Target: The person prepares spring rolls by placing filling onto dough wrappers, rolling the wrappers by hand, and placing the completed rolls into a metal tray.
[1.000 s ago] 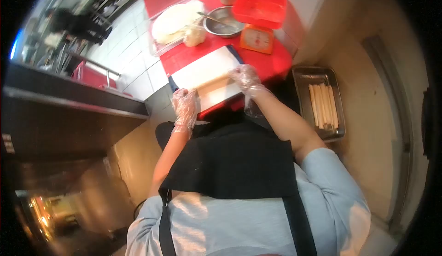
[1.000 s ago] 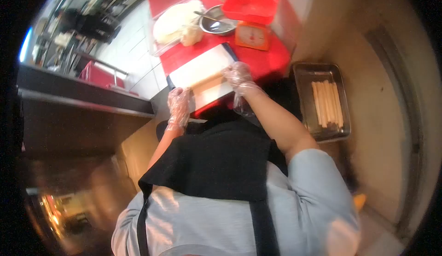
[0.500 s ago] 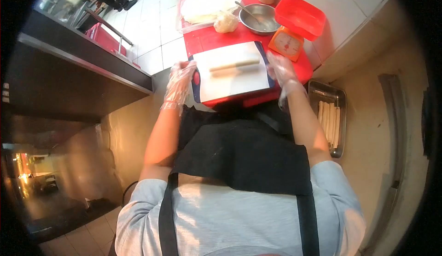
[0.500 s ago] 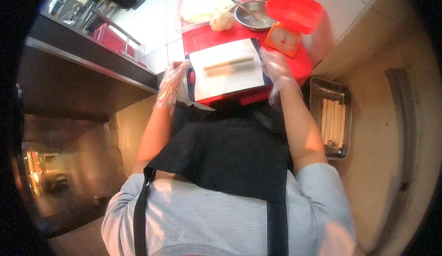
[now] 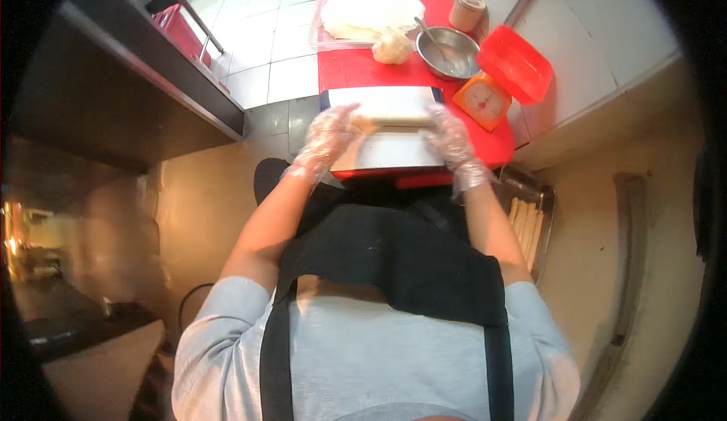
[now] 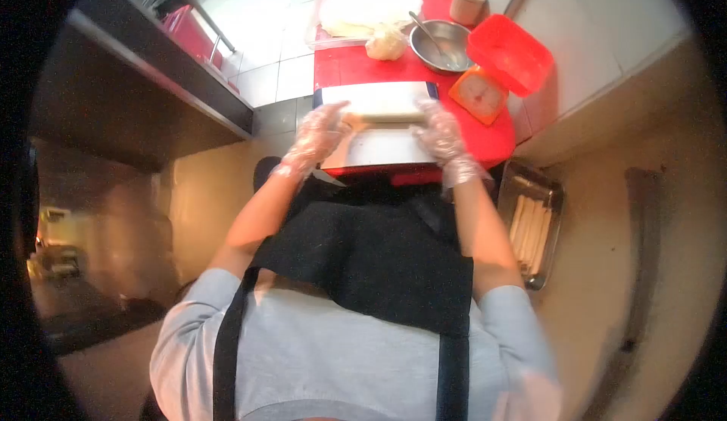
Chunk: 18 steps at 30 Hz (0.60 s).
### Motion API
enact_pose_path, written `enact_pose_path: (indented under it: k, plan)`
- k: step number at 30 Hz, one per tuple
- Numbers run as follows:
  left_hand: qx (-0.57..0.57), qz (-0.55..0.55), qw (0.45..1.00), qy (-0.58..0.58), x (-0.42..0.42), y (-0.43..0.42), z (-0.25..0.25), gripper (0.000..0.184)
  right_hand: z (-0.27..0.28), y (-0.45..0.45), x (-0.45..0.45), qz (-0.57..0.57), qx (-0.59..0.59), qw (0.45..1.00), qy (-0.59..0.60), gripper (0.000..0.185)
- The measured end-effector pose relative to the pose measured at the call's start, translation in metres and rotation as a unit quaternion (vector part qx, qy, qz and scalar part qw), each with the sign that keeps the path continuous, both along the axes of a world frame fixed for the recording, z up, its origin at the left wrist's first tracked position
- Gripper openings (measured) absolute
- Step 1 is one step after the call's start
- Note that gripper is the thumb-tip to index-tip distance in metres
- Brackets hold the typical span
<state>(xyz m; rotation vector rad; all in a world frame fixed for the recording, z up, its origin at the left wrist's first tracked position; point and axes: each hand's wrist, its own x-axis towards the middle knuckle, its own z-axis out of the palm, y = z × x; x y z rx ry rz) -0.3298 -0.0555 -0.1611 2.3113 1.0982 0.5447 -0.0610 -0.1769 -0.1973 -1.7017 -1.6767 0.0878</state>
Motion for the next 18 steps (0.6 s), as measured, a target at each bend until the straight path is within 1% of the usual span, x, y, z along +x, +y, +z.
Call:
enact_pose_path:
  k: [1, 2, 3, 5, 6, 7, 8, 9, 10, 11, 13, 14, 16, 18]
  plan:
    - [-0.014, -0.066, 0.998, -0.021, 0.008, 0.004, -0.012, 0.035, -0.007, 0.009, -0.001, 0.045, -0.051, 0.996, -0.054, 0.046]
    - [0.038, -0.065, 0.997, 0.026, 0.015, 0.006, -0.017, 0.029, -0.012, 0.01, -0.004, 0.036, -0.029, 0.997, -0.064, 0.046]
    - [-0.003, -0.059, 0.998, 0.005, 0.017, 0.01, -0.013, 0.029, -0.012, 0.013, 0.001, 0.055, -0.053, 0.997, -0.007, 0.04]
    - [-0.087, -0.056, 0.994, -0.03, 0.012, 0.016, -0.003, 0.028, -0.004, 0.019, 0.013, 0.071, -0.072, 0.995, -0.011, 0.045]
    - [-0.211, -0.054, 0.975, -0.054, 0.006, 0.018, 0.022, 0.03, 0.022, 0.012, 0.009, 0.028, -0.139, 0.975, 0.171, 0.044]
    - [-0.276, -0.063, 0.954, -0.098, -0.001, 0.029, 0.027, 0.036, 0.046, 0.006, 0.004, -0.02, -0.202, 0.916, 0.347, 0.044]
    - [-0.202, -0.028, 0.977, -0.063, -0.003, 0.034, 0.039, 0.04, 0.042, 0.009, 0.023, -0.002, -0.132, 0.956, 0.26, 0.046]
    - [-0.129, 0.007, 0.991, -0.026, -0.006, 0.039, 0.048, 0.044, 0.055, 0.007, 0.025, -0.063, -0.133, 0.937, 0.316, 0.048]
    - [-0.095, 0.047, 0.993, -0.047, -0.01, 0.052, 0.043, 0.047, 0.072, 0.005, 0.03, -0.101, -0.136, 0.945, 0.279, 0.046]
    - [-0.061, 0.088, 0.992, -0.068, -0.016, 0.065, 0.037, 0.05, 0.083, 0.0, 0.033, -0.102, -0.098, 0.942, 0.304, 0.039]
    - [-0.051, 0.13, 0.99, -0.033, -0.031, 0.076, 0.055, 0.048, 0.091, -0.012, 0.053, -0.083, -0.13, 0.937, 0.314, 0.032]
    - [-0.046, 0.149, 0.988, -0.014, -0.038, 0.079, 0.06, 0.047, 0.088, -0.019, 0.06, -0.104, -0.13, 0.94, 0.296, 0.033]
    - [-0.004, 0.161, 0.987, -0.026, -0.054, 0.087, 0.041, 0.048, 0.071, -0.03, 0.072, -0.145, -0.126, 0.946, 0.261, 0.033]
    - [0.027, 0.154, 0.987, -0.041, -0.057, 0.075, 0.036, 0.048, 0.051, -0.028, 0.068, -0.155, -0.117, 0.971, 0.143, 0.035]
